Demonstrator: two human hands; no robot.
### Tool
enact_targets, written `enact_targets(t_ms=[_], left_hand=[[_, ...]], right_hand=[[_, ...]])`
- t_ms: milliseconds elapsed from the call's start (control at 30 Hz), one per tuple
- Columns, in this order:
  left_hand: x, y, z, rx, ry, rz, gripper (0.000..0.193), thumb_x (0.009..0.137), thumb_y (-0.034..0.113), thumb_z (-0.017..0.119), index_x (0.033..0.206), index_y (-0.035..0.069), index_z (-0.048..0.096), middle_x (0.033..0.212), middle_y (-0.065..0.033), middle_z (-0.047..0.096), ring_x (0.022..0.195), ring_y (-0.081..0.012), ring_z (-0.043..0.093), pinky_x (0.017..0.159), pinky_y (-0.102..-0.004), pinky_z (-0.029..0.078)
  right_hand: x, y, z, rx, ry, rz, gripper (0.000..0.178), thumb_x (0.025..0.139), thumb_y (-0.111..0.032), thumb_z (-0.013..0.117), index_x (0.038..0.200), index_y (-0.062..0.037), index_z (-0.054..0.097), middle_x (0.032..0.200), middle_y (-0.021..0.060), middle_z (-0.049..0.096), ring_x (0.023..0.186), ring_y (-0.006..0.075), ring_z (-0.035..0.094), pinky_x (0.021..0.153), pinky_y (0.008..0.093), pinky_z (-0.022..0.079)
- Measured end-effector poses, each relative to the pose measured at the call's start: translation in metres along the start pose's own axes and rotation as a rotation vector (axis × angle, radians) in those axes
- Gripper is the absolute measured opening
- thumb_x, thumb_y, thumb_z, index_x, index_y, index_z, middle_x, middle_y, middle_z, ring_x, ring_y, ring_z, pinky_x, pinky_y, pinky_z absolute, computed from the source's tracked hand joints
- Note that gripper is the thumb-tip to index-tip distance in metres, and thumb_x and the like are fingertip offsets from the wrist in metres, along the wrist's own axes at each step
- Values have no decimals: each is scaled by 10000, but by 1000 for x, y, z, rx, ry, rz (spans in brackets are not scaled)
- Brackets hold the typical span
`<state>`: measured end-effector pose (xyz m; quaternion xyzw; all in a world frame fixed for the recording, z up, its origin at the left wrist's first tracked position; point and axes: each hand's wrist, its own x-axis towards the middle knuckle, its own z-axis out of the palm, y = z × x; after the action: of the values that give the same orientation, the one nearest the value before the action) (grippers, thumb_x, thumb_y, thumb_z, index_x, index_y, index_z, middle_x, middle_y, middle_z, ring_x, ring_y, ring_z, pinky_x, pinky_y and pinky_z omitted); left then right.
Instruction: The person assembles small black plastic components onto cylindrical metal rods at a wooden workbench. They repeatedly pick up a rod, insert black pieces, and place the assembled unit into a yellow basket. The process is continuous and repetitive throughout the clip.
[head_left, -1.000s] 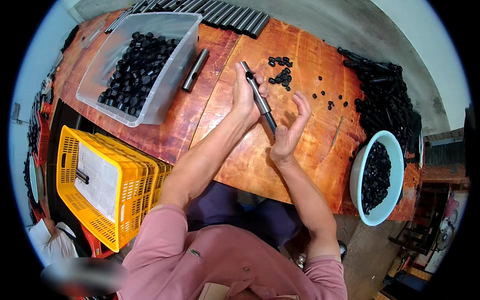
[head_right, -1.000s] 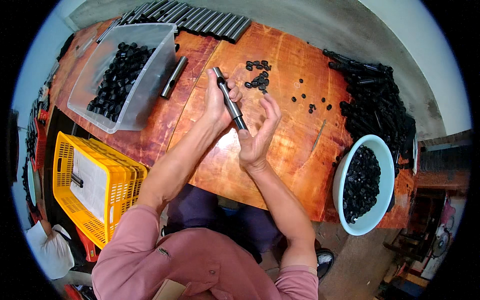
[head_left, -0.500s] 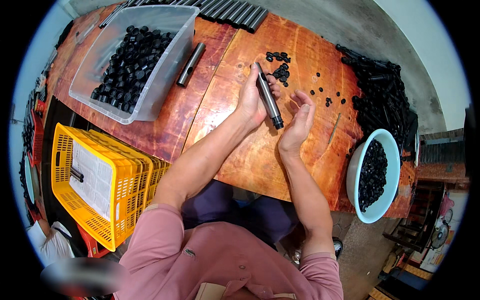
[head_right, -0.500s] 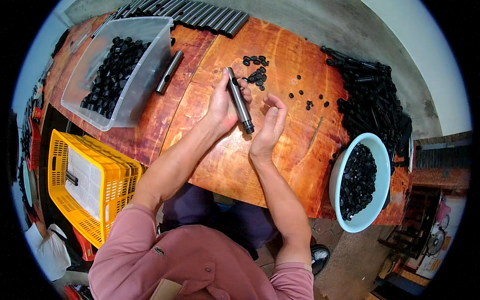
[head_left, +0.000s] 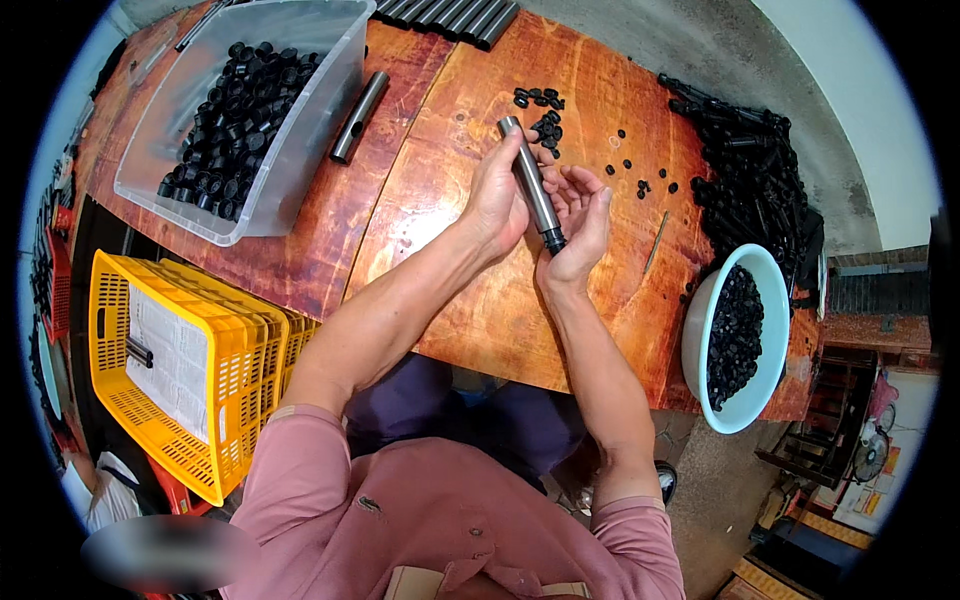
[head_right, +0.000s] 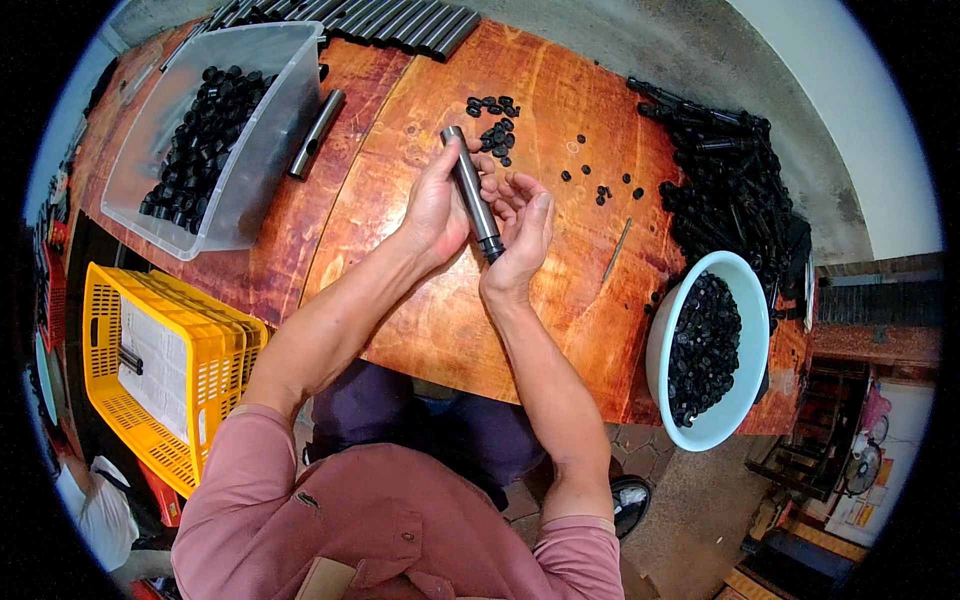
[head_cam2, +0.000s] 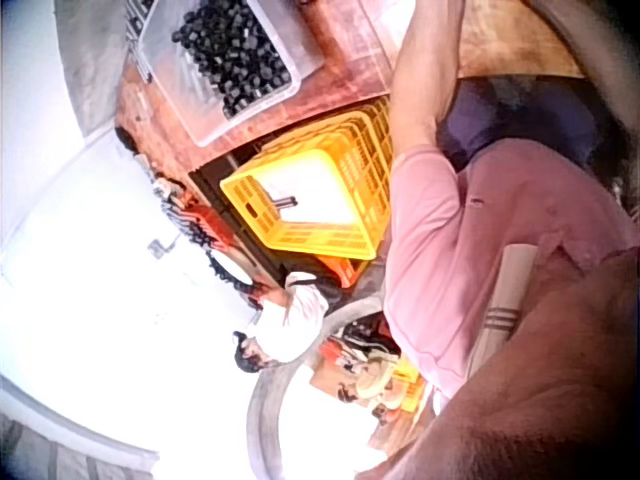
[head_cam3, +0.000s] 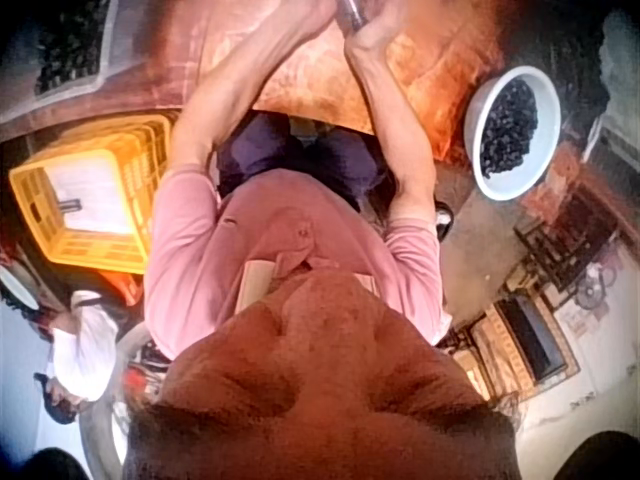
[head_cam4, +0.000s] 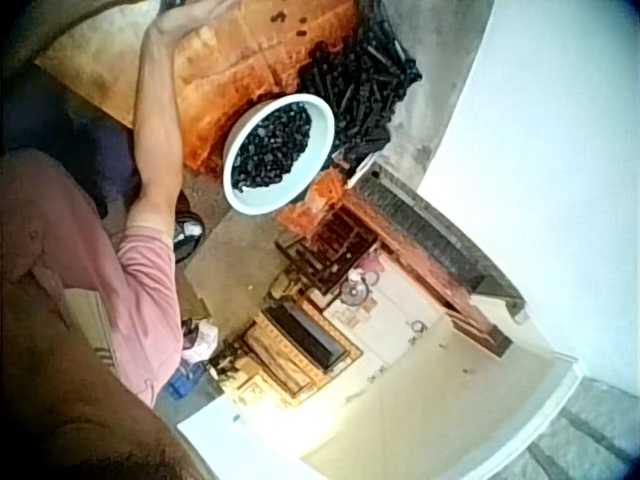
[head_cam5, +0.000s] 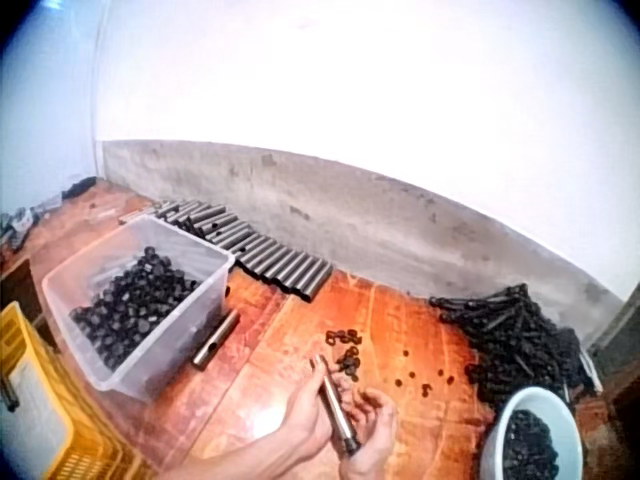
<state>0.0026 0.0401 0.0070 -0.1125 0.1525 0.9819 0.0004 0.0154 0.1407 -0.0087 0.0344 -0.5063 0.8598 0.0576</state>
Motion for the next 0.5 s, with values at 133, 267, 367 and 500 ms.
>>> enact_targets(t_ms=[133, 267, 367, 500], left_hand=[[-2, -4, 7, 112, 126, 49, 237, 1028, 291, 566, 1097, 77, 490, 891, -76, 589, 720, -179, 596, 629, -318, 525], [0, -3, 4, 138, 143, 87, 232, 1005, 267, 614, 1049, 85, 477, 869, -63, 578, 708, -178, 599, 626, -323, 535], [1, -3, 2, 160, 148, 87, 257, 988, 249, 644, 1074, 111, 445, 835, -57, 557, 685, -172, 588, 597, -313, 534], [-1, -3, 4, 165, 176, 80, 297, 969, 237, 676, 1091, 125, 429, 812, -54, 543, 669, -164, 575, 569, -284, 522]], right_hand=[[2, -2, -1, 74, 39, 45, 487, 1069, -442, 382, 1184, 11, 518, 1125, 128, 572, 1002, 204, 583, 952, 372, 469], [3, -3, -2, 87, 48, 63, 488, 1070, -438, 381, 1176, 18, 518, 1106, 132, 575, 1005, 210, 588, 946, 377, 483], [2, -3, -1, 61, 49, 69, 484, 1071, -434, 382, 1175, 18, 521, 1100, 131, 574, 998, 214, 592, 937, 376, 488], [1, -4, 1, 47, 36, 60, 468, 1071, -422, 388, 1174, 14, 524, 1099, 129, 574, 963, 209, 602, 919, 366, 491]])
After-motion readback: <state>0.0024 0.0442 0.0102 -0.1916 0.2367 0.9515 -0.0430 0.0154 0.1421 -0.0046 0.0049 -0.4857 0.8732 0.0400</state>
